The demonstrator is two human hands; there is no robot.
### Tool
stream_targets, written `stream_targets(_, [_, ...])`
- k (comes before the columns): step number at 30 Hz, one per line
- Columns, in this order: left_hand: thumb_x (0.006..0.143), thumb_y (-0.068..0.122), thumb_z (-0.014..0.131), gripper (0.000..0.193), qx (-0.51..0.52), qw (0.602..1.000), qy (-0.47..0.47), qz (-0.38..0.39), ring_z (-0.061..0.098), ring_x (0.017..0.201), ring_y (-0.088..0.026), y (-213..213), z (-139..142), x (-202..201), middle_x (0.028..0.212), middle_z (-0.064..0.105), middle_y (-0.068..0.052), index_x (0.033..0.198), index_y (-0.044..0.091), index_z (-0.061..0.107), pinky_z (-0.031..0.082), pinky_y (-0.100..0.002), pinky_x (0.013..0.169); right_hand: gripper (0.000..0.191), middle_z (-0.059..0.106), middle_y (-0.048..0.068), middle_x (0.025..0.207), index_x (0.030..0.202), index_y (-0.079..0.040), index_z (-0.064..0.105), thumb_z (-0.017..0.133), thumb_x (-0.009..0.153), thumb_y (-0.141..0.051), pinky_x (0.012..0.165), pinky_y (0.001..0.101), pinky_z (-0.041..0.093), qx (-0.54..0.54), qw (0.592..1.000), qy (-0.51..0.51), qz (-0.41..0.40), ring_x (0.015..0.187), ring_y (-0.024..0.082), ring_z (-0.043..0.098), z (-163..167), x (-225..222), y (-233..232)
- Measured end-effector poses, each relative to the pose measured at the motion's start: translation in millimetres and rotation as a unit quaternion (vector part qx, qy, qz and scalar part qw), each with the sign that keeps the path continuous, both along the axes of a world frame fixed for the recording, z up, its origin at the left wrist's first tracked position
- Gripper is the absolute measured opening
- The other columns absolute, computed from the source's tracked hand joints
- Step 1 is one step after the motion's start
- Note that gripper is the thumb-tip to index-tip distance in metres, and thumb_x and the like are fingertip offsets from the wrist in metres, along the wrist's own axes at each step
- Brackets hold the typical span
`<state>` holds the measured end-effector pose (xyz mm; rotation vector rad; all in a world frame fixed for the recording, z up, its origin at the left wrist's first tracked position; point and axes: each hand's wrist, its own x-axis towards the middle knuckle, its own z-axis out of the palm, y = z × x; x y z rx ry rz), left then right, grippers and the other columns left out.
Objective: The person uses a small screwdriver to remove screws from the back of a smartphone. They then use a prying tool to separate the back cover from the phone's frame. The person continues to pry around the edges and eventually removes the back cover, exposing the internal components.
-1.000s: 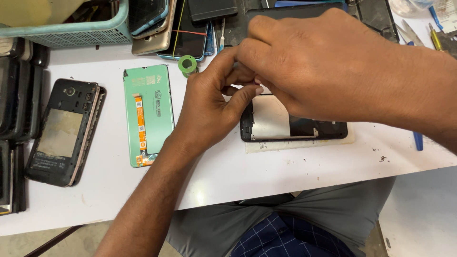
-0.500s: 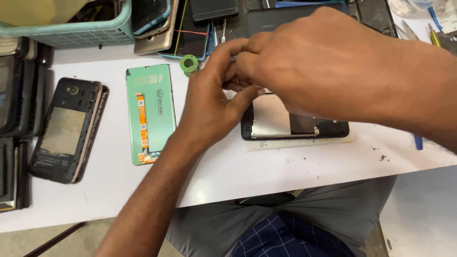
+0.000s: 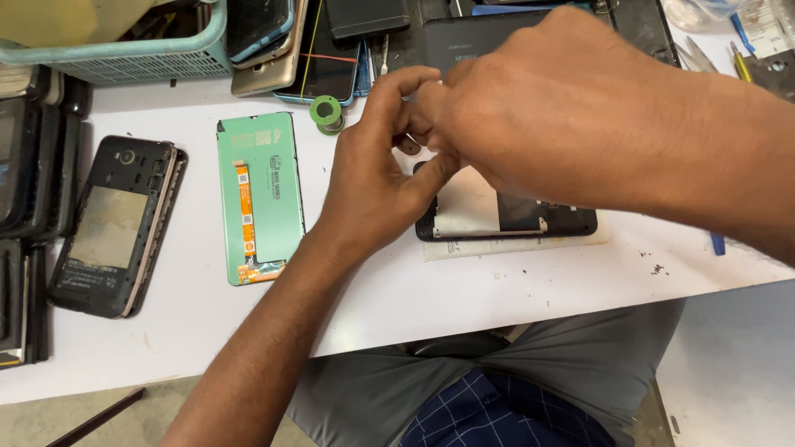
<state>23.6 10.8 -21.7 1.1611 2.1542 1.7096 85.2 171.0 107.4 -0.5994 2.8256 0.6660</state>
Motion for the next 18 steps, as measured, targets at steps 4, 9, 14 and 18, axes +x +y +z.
stream_targets(4, [0.097,0.001,0.075,0.054,0.115,0.99,0.012,-0.08,0.07,0.104,-0.015,-7.9,0.1,-2.8,0.113,0.071,-0.006,0.143,0.005,0.048,0.056,-0.03,0.093,0.04,0.072,0.009,0.106,0.115,-0.009,0.071,0.076,0.075,-0.014,0.054,0.0346,0.057,-0.209,0.969,0.058,0.115,0.089,0.023,0.073,-3.9,-4.4,3.7])
stream_targets(9, [0.089,0.008,0.085,0.055,0.07,0.997,0.025,-0.011,0.073,0.098,-0.011,-1.7,-3.6,-3.5,0.104,0.072,-0.001,0.135,0.006,0.053,0.053,-0.029,0.082,0.038,0.071,0.009,0.1,0.115,-0.007,0.07,0.077,0.081,-0.022,0.051,0.0381,0.054,-0.203,0.973,0.047,0.098,0.085,0.026,0.072,-3.7,-1.5,3.4])
stream_targets(14, [0.09,0.005,0.079,0.058,0.102,0.992,0.039,-0.056,0.067,0.104,-0.013,-6.1,1.3,-4.4,0.112,0.068,-0.003,0.14,0.006,0.049,0.052,-0.029,0.087,0.05,0.07,0.007,0.094,0.132,-0.017,0.061,0.074,0.084,-0.019,0.059,0.0379,0.056,0.011,0.998,-0.041,-0.056,0.079,0.024,0.074,-2.2,-2.1,0.4])
stream_targets(18, [0.09,0.01,0.084,0.055,0.044,0.999,0.003,-0.019,0.064,0.088,-0.015,-4.3,4.7,-1.1,0.092,0.07,-0.003,0.136,0.007,0.055,0.052,-0.03,0.082,0.041,0.07,0.013,0.095,0.105,-0.004,0.071,0.071,0.064,-0.005,0.052,0.0375,0.053,-0.261,0.947,0.081,0.17,0.08,0.03,0.072,-2.1,-3.1,1.8])
